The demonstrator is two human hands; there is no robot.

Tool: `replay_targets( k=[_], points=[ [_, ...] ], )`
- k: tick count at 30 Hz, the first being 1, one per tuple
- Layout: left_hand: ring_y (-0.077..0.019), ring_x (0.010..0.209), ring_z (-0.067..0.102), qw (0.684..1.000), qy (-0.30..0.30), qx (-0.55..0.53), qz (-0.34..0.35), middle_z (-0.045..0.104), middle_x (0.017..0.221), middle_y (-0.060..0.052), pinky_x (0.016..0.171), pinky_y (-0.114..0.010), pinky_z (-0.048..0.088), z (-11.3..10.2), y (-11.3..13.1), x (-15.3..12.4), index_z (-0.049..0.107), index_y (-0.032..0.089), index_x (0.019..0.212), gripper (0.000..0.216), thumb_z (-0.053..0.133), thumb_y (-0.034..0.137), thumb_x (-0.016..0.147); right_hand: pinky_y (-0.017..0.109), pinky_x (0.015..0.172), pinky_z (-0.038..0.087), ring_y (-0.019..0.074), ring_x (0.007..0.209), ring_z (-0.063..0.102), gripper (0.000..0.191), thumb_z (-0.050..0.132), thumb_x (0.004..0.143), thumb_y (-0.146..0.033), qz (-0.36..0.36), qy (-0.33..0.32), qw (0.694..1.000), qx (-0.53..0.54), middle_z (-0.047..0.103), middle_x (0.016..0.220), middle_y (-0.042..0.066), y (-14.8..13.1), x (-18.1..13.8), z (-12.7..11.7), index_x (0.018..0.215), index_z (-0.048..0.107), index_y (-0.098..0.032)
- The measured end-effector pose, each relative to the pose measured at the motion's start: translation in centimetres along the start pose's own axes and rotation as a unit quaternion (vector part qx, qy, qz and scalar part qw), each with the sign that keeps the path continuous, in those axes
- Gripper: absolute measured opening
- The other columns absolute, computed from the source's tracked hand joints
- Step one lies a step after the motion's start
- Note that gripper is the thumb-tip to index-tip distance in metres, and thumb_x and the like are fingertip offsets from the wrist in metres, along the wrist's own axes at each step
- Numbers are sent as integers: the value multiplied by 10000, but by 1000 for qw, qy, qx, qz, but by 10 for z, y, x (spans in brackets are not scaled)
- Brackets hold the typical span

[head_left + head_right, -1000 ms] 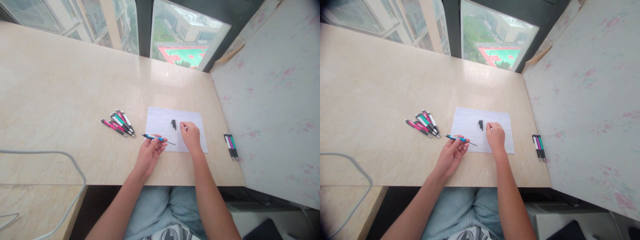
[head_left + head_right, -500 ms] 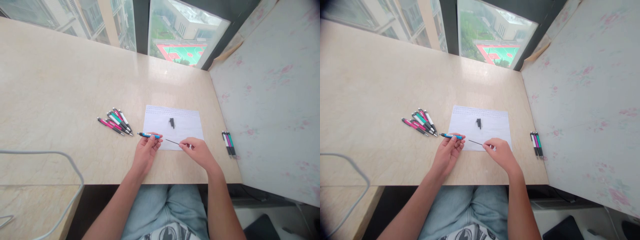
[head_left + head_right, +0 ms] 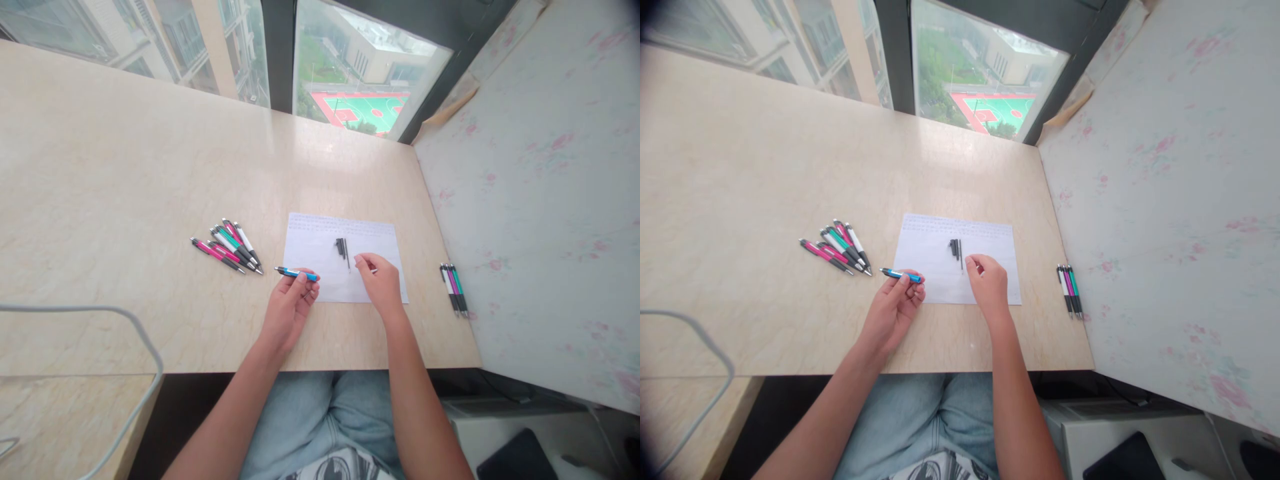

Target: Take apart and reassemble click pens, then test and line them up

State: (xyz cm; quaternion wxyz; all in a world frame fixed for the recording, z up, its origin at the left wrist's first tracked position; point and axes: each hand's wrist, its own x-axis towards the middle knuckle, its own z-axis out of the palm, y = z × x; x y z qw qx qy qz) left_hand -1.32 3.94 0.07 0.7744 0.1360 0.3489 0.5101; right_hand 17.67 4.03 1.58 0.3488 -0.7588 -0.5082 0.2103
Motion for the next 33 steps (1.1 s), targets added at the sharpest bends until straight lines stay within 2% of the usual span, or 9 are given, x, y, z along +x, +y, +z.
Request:
replay_targets(
  k=[3, 6, 11, 15, 18, 22, 24, 28, 33],
  points=[
    [-93, 722, 601, 999, -8, 49, 5, 683, 839, -23, 723, -221, 492, 2, -1, -3, 720, 162, 899, 187, 768, 302, 784, 296, 647, 458, 181, 698, 615, 343, 524, 893, -482, 33, -81, 988, 129, 710, 782, 46, -13, -20, 3, 864, 709, -195],
    [-131, 709, 599, 983, -30, 178, 34, 689, 792, -34, 704, -254, 477, 4, -2, -8, 738, 158, 896, 187, 769, 298, 776, 265, 558, 442, 149, 611, 573, 376, 513, 903, -529, 80, -162, 941, 284, 666, 722, 29, -24, -45, 12, 924, 678, -192],
    [-181, 746, 610, 944, -49, 304, 119, 697, 802, -56, 746, -289, 458, 7, -4, -15, 754, 172, 847, 120, 782, 227, 744, 242, 515, 414, 123, 580, 516, 302, 633, 838, -489, 207, -147, 855, 452, 588, 684, 8, -24, -68, 31, 801, 627, -190],
    [-184, 785, 611, 939, -28, 310, 143, 705, 835, -62, 767, -281, 447, 8, -4, -15, 757, 175, 829, 109, 788, 223, 735, 234, 524, 412, 117, 607, 517, 274, 697, 790, -448, 232, -142, 828, 491, 603, 734, 13, -18, -70, 32, 852, 660, -184],
    [-165, 753, 601, 954, -2, 273, 123, 698, 804, -50, 738, -272, 446, 7, -2, -13, 754, 164, 859, 151, 776, 272, 755, 233, 535, 414, 115, 611, 523, 292, 693, 793, -450, 216, -126, 857, 451, 610, 736, 16, -13, -67, 26, 890, 682, -175],
    [-112, 667, 544, 984, 8, 162, 71, 657, 742, -21, 665, -239, 431, 3, -1, -8, 745, 155, 889, 193, 767, 304, 767, 276, 619, 448, 151, 646, 558, 295, 635, 827, -465, 124, -13, 959, 256, 645, 731, 20, -1, -43, 12, 889, 693, -182],
    [-94, 663, 534, 993, 4, 110, 44, 647, 759, -18, 652, -224, 431, 2, -1, -6, 742, 150, 895, 197, 771, 294, 764, 305, 665, 459, 176, 670, 592, 281, 606, 837, -450, 82, 22, 984, 155, 672, 733, 32, 6, -23, 8, 845, 691, -182],
    [-82, 679, 540, 996, 12, 85, 26, 645, 782, -22, 654, -209, 442, 1, -1, -4, 744, 142, 886, 205, 783, 291, 751, 331, 722, 460, 200, 713, 636, 274, 522, 877, -389, 4, 12, 1000, 25, 713, 768, 55, 12, 12, 7, 836, 699, -185],
    [-88, 682, 544, 996, 12, 85, 20, 658, 789, -30, 655, -218, 449, 2, -1, -5, 743, 144, 880, 223, 794, 305, 734, 323, 721, 458, 197, 725, 653, 327, 426, 927, -348, -35, 4, 999, 13, 728, 812, 62, 13, 17, 11, 910, 705, -180]
  ],
)
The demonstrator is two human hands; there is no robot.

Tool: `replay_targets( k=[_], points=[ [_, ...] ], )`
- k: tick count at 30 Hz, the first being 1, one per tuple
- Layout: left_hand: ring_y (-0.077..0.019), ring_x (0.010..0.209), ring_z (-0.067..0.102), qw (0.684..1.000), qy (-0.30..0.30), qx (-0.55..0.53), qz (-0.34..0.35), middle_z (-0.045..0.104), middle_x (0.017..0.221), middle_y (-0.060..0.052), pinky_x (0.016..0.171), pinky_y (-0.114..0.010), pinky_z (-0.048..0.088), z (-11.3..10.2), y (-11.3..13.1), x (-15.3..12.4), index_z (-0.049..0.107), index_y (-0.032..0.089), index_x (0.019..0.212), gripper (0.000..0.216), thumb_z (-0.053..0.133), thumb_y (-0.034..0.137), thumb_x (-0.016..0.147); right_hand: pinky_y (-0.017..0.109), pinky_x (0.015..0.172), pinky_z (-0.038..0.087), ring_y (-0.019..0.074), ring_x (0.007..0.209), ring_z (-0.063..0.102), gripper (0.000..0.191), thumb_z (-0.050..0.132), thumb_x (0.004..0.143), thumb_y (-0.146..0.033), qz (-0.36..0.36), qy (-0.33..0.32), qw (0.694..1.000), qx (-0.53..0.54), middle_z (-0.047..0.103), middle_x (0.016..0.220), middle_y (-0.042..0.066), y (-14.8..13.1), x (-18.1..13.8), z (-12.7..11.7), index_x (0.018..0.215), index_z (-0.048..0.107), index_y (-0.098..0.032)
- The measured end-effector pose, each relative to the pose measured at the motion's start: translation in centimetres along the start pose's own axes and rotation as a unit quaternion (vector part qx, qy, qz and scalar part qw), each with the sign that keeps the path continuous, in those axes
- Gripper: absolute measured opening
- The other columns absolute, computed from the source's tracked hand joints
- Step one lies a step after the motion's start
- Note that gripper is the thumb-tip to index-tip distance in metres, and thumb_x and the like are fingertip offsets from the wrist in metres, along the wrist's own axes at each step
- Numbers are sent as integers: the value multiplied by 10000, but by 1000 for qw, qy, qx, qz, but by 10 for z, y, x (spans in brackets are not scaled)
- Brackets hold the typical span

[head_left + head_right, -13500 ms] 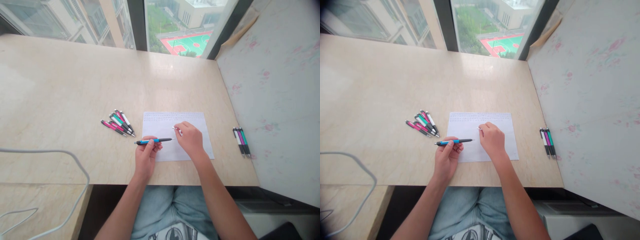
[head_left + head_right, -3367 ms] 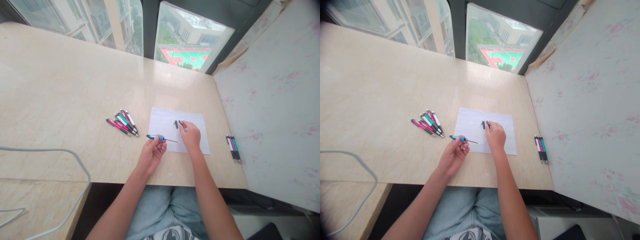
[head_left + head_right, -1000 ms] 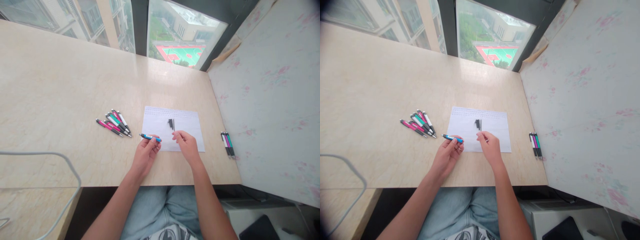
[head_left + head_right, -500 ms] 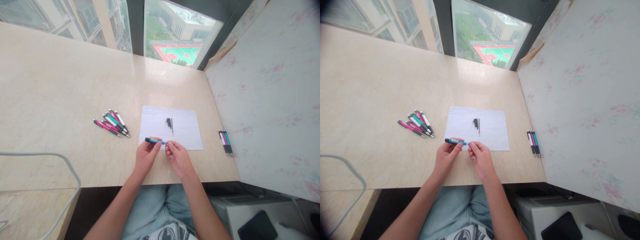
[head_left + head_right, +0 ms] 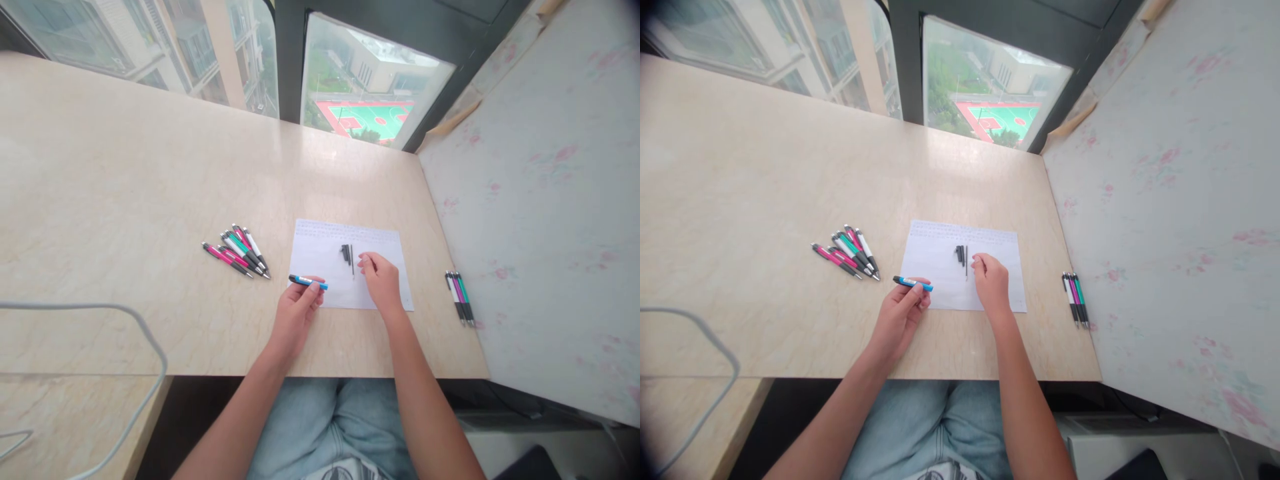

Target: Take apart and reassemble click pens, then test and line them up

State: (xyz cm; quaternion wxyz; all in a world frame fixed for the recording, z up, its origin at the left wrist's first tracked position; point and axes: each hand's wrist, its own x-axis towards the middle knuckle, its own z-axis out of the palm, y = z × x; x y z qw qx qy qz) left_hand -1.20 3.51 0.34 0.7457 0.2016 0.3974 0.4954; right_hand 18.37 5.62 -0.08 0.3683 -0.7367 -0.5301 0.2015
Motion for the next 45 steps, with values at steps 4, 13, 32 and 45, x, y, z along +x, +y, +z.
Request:
replay_targets(
  k=[4, 13, 32, 45],
  points=[
    [-95, 673, 531, 1000, -5, 17, -7, 654, 791, -32, 650, -228, 434, 1, -1, -1, 741, 144, 890, 228, 789, 305, 737, 308, 694, 470, 182, 691, 634, 309, 460, 923, -371, 30, 4, 998, 60, 719, 807, 53, -4, -21, 0, 933, 700, -177],
    [-131, 629, 513, 982, -72, 171, 19, 647, 728, -19, 606, -245, 408, 2, 2, -4, 725, 168, 855, 210, 763, 353, 762, 287, 662, 463, 166, 688, 591, 184, 537, 916, -304, -82, -199, 972, 92, 687, 796, 30, -49, -78, -10, 874, 695, -219],
    [-128, 619, 538, 965, -116, 231, 53, 596, 710, 9, 617, -257, 430, 6, 1, -7, 640, 202, 1135, 323, 664, 351, 849, 279, 571, 350, 157, 567, 519, 314, 511, 898, -359, -38, -51, 992, -113, 601, 610, 10, -4, -58, -29, 637, 591, -205],
    [-125, 635, 532, 962, -120, 240, 42, 597, 730, 1, 648, -260, 456, 6, 3, -7, 628, 177, 1096, 286, 624, 347, 866, 275, 544, 254, 139, 543, 464, 436, 442, 950, -415, -16, -46, 966, -254, 602, 594, 25, 0, -25, -23, 582, 530, -199]
  ],
)
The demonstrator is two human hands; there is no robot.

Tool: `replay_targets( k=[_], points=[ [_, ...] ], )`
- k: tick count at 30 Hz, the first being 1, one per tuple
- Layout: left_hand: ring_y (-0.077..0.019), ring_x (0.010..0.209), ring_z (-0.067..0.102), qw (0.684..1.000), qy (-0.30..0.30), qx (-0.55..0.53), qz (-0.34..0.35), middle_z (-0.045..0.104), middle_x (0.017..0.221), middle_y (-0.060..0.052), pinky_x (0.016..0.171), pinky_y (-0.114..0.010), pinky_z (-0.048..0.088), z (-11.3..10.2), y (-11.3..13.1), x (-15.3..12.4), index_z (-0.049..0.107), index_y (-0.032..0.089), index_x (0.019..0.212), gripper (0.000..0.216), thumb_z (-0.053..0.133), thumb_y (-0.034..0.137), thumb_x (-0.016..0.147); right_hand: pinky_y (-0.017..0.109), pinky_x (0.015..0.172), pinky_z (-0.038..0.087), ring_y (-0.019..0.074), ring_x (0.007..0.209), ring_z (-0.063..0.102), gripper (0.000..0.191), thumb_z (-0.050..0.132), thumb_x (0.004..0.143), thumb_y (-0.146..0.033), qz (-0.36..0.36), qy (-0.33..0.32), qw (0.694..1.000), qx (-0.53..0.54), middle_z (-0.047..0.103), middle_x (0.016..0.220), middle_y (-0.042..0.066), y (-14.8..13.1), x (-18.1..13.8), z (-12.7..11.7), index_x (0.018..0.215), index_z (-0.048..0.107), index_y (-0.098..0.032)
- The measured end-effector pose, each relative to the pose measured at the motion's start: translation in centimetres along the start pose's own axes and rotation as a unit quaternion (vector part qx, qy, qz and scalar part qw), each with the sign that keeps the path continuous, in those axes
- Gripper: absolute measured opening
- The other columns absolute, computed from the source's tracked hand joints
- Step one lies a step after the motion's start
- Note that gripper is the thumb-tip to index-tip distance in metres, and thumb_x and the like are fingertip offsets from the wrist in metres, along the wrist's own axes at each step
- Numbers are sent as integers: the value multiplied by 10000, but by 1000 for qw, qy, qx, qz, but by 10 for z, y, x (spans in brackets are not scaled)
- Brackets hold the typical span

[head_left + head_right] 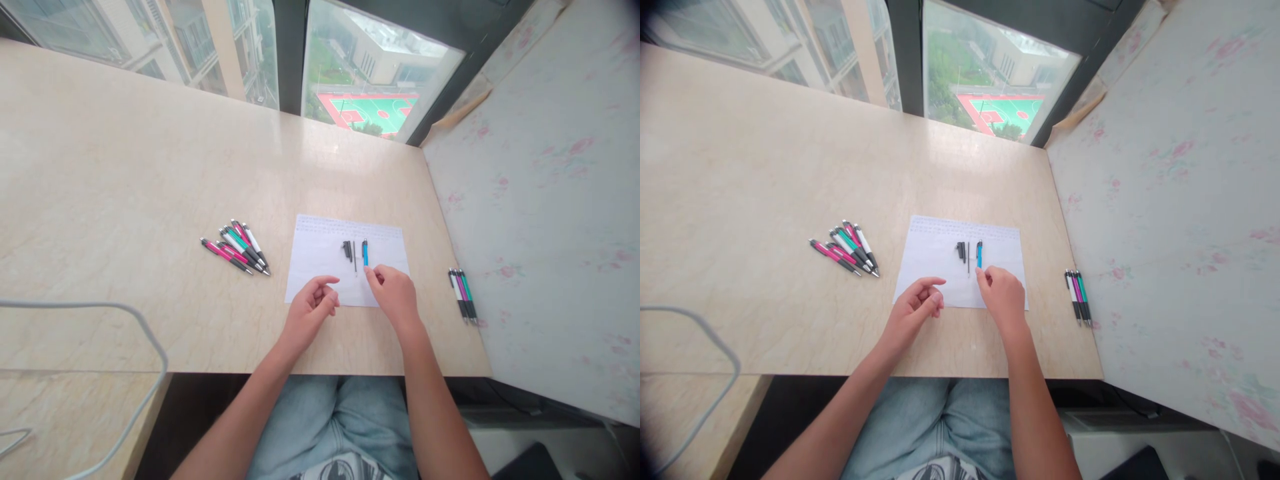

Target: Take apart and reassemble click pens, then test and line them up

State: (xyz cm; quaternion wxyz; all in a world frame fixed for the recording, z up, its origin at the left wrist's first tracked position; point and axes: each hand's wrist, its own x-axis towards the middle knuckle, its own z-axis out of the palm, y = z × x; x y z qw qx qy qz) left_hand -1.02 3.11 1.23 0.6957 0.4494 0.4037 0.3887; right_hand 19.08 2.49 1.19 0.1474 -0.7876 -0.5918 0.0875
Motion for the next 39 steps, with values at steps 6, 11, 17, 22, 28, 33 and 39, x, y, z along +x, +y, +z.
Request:
replay_targets(
  k=[6, 11, 17, 22, 28, 33, 39],
  points=[
    [-125, 640, 536, 1000, -3, 22, 0, 617, 741, -10, 643, -256, 450, 2, 4, -3, 658, 174, 935, 185, 610, 342, 875, 264, 555, 280, 120, 528, 434, 410, 474, 952, -372, -45, 24, 996, 69, 517, 562, -17, -7, -39, 0, 583, 497, -196],
    [-112, 562, 484, 996, -23, 88, 25, 588, 696, -1, 552, -244, 389, 1, 3, -7, 631, 170, 820, 246, 545, 380, 914, 255, 556, 305, 113, 522, 403, 405, 476, 954, -295, -94, 77, 982, 142, 433, 540, -35, -9, -72, 12, 561, 448, -202],
    [-122, 586, 446, 920, -147, 338, 130, 494, 609, 22, 570, -251, 322, 6, -7, -8, 546, 181, 685, 283, 494, 305, 933, 249, 545, 306, 107, 518, 394, 406, 491, 944, -277, -78, 78, 975, 191, 401, 537, -48, -3, -75, 23, 555, 404, -206],
    [-125, 596, 454, 876, -182, 421, 147, 495, 635, 19, 576, -256, 307, 11, -11, -7, 505, 188, 689, 281, 439, 263, 952, 254, 556, 307, 109, 531, 399, 404, 479, 951, -293, -69, 70, 974, 205, 400, 554, -46, -3, -71, 25, 565, 395, -208],
    [-139, 628, 487, 883, -167, 418, 129, 541, 669, 4, 605, -264, 346, 9, -14, -5, 528, 191, 727, 296, 411, 303, 974, 264, 570, 313, 116, 542, 414, 400, 474, 955, -299, -76, 66, 974, 201, 432, 562, -36, -1, -72, 28, 570, 422, -207],
    [-136, 629, 484, 885, -158, 419, 126, 536, 666, 9, 603, -263, 347, 11, -13, -4, 523, 187, 719, 302, 422, 318, 972, 264, 578, 322, 120, 553, 436, 387, 471, 959, -293, -80, 60, 975, 200, 470, 572, -27, -1, -72, 26, 583, 458, -204],
    [-135, 619, 471, 893, -145, 409, 116, 538, 654, 11, 604, -268, 345, 12, -13, -5, 545, 185, 711, 305, 442, 331, 958, 259, 570, 327, 122, 548, 451, 382, 479, 947, -305, -69, 69, 976, 197, 515, 565, -19, -2, -73, 28, 580, 498, -201]
  ],
)
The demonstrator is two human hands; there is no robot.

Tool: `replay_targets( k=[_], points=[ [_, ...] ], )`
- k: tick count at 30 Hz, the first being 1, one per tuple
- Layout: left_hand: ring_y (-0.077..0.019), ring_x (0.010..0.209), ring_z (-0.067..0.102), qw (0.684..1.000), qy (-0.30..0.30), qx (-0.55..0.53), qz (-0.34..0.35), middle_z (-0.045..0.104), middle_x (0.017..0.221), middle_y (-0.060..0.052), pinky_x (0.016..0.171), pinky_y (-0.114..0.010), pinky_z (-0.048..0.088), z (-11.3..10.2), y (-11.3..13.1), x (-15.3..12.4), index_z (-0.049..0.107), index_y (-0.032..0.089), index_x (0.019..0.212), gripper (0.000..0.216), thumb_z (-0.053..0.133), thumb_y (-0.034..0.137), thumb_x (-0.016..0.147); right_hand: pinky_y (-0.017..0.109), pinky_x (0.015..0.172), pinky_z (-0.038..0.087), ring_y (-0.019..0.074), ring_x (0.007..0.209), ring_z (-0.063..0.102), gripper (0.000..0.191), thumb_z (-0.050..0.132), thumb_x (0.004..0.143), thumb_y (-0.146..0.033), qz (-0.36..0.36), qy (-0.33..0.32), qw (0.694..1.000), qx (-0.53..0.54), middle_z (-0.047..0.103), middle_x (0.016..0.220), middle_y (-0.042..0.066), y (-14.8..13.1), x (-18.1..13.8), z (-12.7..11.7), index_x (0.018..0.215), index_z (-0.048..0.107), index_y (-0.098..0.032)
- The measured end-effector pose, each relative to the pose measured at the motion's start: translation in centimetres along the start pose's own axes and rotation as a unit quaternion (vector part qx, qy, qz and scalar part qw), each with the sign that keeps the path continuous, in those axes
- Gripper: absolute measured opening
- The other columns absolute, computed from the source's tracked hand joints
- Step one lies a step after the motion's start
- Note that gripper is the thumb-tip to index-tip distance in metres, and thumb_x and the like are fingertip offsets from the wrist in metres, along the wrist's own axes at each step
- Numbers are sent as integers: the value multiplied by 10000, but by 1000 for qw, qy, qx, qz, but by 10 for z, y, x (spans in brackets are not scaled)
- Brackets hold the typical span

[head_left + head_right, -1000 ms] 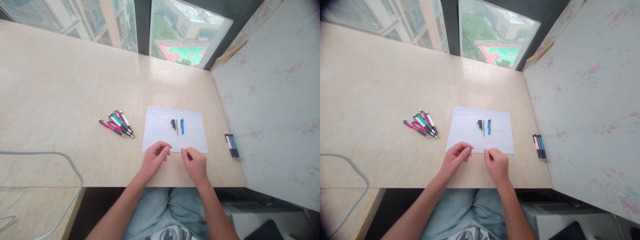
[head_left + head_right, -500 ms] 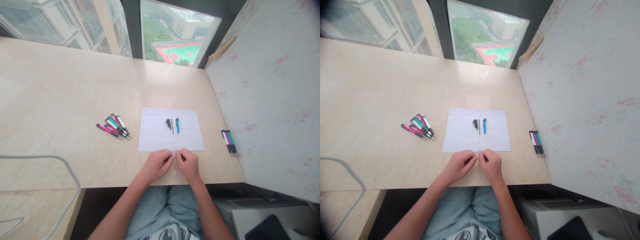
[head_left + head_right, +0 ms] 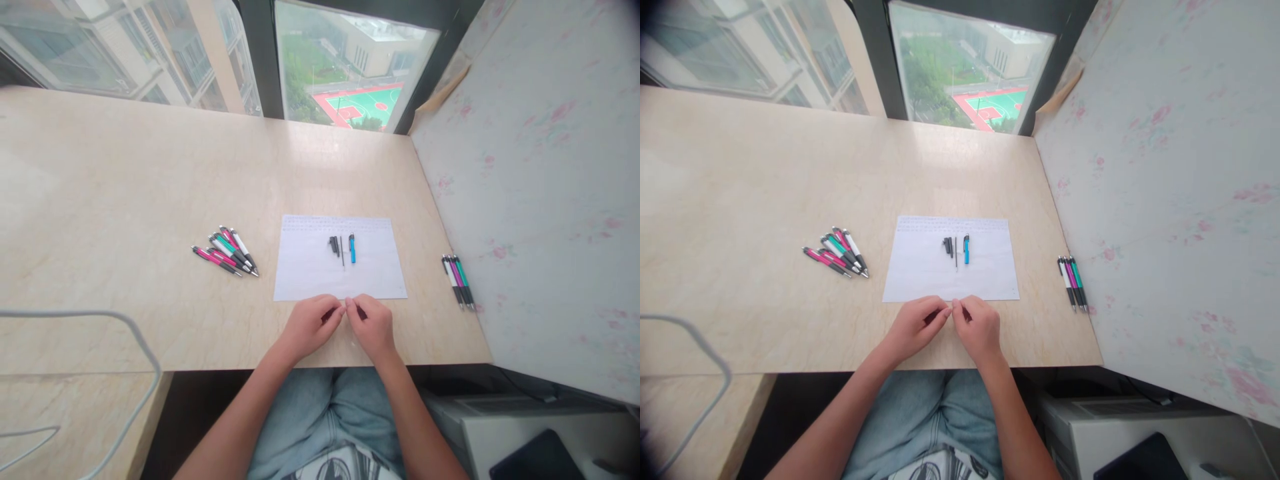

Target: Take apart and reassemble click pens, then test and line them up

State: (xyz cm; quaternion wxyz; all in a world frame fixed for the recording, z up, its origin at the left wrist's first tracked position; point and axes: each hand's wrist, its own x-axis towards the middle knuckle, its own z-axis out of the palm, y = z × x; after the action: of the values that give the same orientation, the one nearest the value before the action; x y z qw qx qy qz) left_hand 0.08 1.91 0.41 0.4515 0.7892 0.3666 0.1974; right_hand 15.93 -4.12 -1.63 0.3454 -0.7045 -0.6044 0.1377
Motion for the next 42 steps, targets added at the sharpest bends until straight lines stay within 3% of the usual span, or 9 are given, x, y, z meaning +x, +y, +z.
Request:
replay_targets(
  k=[5, 10, 15, 19, 24, 29, 33, 39, 42],
  points=[
    [-138, 602, 464, 990, 108, -63, -72, 522, 619, 19, 598, -272, 346, 1, 5, 5, 590, 183, 720, 310, 478, 374, 937, 270, 550, 288, 130, 536, 439, 368, 486, 930, -331, 87, 56, 992, -66, 526, 564, -15, -5, 22, -6, 588, 520, -201],
    [-129, 574, 430, 963, 190, -150, -122, 488, 582, 32, 564, -264, 319, 5, 11, 16, 606, 180, 692, 304, 546, 403, 890, 283, 557, 268, 178, 674, 565, 157, 571, 869, -337, 136, 49, 976, -165, 649, 765, 41, -11, 62, -11, 875, 625, -190],
    [-100, 515, 393, 872, 261, -375, -172, 476, 567, 43, 503, -235, 290, 10, 16, 12, 590, 178, 745, 314, 576, 464, 872, 285, 570, 295, 217, 788, 620, 251, 605, 862, -360, 166, -12, 966, -198, 680, 905, 87, -16, 80, -4, 1045, 609, -189],
    [-91, 517, 421, 838, 271, -440, -175, 506, 578, 35, 501, -222, 311, 11, 16, 7, 605, 172, 753, 314, 631, 474, 835, 287, 590, 333, 212, 771, 631, 194, 570, 883, -352, 201, -37, 956, -209, 678, 956, 104, -19, 86, 1, 994, 625, -203],
    [-110, 553, 477, 861, 231, -429, -148, 549, 613, 12, 527, -237, 374, 12, 10, 10, 633, 168, 785, 318, 627, 480, 845, 299, 580, 352, 205, 674, 614, 135, 562, 852, -298, 232, -4, 955, -185, 694, 821, 84, -15, 90, -8, 873, 656, -204],
    [-129, 617, 532, 872, 195, -435, -111, 611, 693, -18, 578, -252, 423, 13, 7, 12, 663, 165, 919, 279, 630, 436, 867, 298, 609, 441, 188, 654, 612, 186, 571, 857, -351, 174, 52, 983, 4, 691, 742, 52, -17, 64, -28, 845, 662, -188],
    [-137, 643, 555, 858, 203, -460, -109, 651, 754, -27, 621, -270, 453, 11, 8, 11, 649, 172, 1097, 361, 655, 436, 851, 260, 573, 485, 172, 687, 637, 197, 590, 855, -352, 114, -26, 981, 152, 705, 805, 54, -29, 37, -34, 917, 681, -189],
    [-149, 668, 571, 869, 199, -436, -120, 666, 716, -35, 674, -284, 460, 10, 6, 11, 713, 145, 916, 267, 702, 394, 820, 246, 557, 482, 157, 696, 632, 155, 612, 835, -288, 46, -80, 985, 145, 716, 882, 58, -32, 31, -39, 927, 697, -197],
    [-145, 695, 588, 828, 219, -497, -137, 682, 757, -48, 688, -278, 468, 10, 3, 12, 708, 141, 936, 265, 706, 381, 822, 249, 577, 487, 163, 724, 645, 164, 592, 852, -298, 59, -75, 986, 139, 715, 879, 55, -26, 37, -38, 936, 691, -197]
  ],
)
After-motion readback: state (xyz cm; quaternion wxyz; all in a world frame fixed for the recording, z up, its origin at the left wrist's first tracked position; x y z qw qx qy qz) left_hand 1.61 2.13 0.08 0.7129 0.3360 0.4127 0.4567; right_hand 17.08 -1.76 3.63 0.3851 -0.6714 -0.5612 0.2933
